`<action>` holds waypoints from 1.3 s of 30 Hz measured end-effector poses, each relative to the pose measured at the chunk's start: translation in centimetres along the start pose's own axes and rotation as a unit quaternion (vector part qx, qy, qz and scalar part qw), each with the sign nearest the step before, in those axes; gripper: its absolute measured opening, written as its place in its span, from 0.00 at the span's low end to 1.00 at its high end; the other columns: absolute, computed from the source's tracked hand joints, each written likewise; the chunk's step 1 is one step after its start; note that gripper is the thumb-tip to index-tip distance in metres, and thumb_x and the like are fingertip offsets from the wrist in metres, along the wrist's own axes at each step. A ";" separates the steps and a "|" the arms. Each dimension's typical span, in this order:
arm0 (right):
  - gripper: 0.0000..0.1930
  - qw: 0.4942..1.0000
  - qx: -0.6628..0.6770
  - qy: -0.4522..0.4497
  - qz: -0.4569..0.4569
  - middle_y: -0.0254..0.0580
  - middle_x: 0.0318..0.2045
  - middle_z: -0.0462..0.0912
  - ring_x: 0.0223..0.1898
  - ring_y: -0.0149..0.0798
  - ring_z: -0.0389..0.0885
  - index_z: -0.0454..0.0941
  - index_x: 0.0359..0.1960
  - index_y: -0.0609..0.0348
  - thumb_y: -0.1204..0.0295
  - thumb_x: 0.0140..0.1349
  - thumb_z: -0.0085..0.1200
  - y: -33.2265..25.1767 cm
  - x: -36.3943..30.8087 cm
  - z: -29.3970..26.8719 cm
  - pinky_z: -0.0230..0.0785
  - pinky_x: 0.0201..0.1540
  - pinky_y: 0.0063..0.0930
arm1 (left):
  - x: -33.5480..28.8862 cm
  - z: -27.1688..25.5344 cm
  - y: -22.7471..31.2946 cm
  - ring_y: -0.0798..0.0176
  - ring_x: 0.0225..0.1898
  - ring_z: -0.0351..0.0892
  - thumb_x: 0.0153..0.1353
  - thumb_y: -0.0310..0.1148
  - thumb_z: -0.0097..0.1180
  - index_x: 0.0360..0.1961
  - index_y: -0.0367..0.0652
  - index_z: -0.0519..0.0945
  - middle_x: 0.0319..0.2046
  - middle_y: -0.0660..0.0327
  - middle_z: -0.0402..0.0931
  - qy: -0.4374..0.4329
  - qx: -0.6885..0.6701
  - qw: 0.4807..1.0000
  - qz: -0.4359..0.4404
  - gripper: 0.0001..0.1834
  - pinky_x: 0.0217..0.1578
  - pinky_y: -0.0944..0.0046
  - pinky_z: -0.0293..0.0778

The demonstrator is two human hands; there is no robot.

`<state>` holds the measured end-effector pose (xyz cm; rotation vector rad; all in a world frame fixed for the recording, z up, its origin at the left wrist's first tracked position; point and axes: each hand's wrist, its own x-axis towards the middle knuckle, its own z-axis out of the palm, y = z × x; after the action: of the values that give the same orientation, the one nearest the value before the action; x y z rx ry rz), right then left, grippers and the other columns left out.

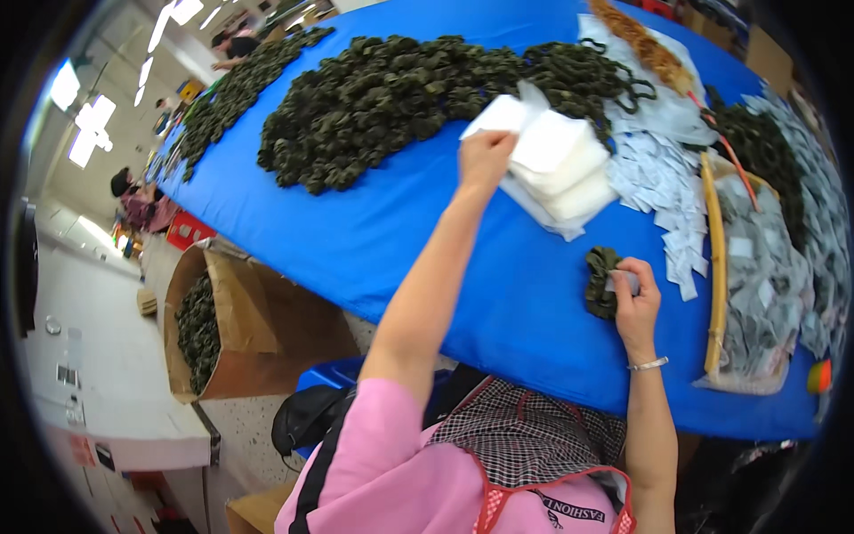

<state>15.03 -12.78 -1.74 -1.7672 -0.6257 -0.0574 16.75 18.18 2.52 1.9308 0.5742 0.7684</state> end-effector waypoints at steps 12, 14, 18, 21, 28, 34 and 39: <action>0.08 0.994 0.096 0.018 0.038 0.31 0.38 0.77 0.41 0.25 0.72 0.76 0.43 0.59 0.71 0.66 0.52 0.0 0.2 -0.5 0.65 0.46 0.19 | -23.0 -0.7 1.2 0.54 0.37 0.74 0.44 0.31 0.58 0.20 0.42 0.79 0.29 0.55 0.75 -0.056 0.250 0.950 0.181 0.04 0.37 0.57 0.69; 0.08 0.997 0.072 0.002 -0.038 0.34 0.40 0.78 0.41 0.27 0.73 0.75 0.44 0.61 0.73 0.65 0.52 -1.9 -1.0 -0.5 0.66 0.48 0.22 | -23.2 0.4 1.1 0.53 0.35 0.75 0.43 0.28 0.57 0.19 0.41 0.79 0.27 0.54 0.75 -0.021 0.249 0.946 0.206 0.03 0.35 0.55 0.70; 0.12 0.992 -0.016 -0.108 -0.064 0.36 0.41 0.78 0.42 0.30 0.75 0.75 0.46 0.61 0.74 0.61 0.54 -6.5 -3.6 -0.6 0.68 0.47 0.24 | -22.8 0.3 0.9 0.49 0.26 0.78 0.42 0.25 0.55 0.15 0.40 0.78 0.20 0.50 0.74 -0.012 0.231 0.955 0.183 0.03 0.26 0.52 0.73; 0.20 0.979 -0.076 -0.184 -0.039 0.43 0.42 0.79 0.45 0.37 0.78 0.72 0.51 0.61 0.76 0.55 0.57 -8.9 -5.4 -1.4 0.69 0.49 0.29 | -22.7 -1.4 1.3 0.49 0.28 0.79 0.47 0.31 0.57 0.21 0.43 0.83 0.24 0.53 0.78 -0.136 0.237 0.956 0.109 0.05 0.29 0.51 0.75; 0.24 0.956 -0.132 -0.254 -0.067 0.56 0.49 0.76 0.50 0.56 0.75 0.71 0.52 0.65 0.70 0.54 0.60 -8.3 -9.5 -1.1 0.68 0.53 0.39 | -26.2 -2.4 3.7 0.44 0.32 0.79 0.58 0.29 0.54 0.32 0.40 0.77 0.30 0.51 0.79 -0.153 0.187 0.963 0.123 0.05 0.32 0.51 0.73; 0.18 0.984 -0.137 -0.110 -0.029 0.50 0.40 0.76 0.40 0.51 0.78 0.73 0.46 0.63 0.72 0.54 0.60 -9.5 -10.5 -2.5 0.71 0.43 0.36 | -25.6 -2.1 4.5 0.46 0.30 0.79 0.58 0.29 0.56 0.31 0.41 0.78 0.31 0.53 0.78 -0.172 0.227 0.942 0.175 0.04 0.28 0.53 0.72; 0.21 0.989 -0.069 -0.096 -0.091 0.48 0.39 0.75 0.39 0.51 0.77 0.71 0.51 0.60 0.73 0.54 0.59 -9.0 -9.5 -2.1 0.71 0.41 0.37 | -24.8 -1.6 4.7 0.57 0.27 0.79 0.53 0.23 0.58 0.38 0.41 0.81 0.30 0.55 0.79 -0.215 0.044 0.958 0.183 0.10 0.28 0.63 0.72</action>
<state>3.54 -16.97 3.48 -1.8576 -0.9422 -0.0576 -1.22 0.50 0.49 2.2326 -0.0182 0.5225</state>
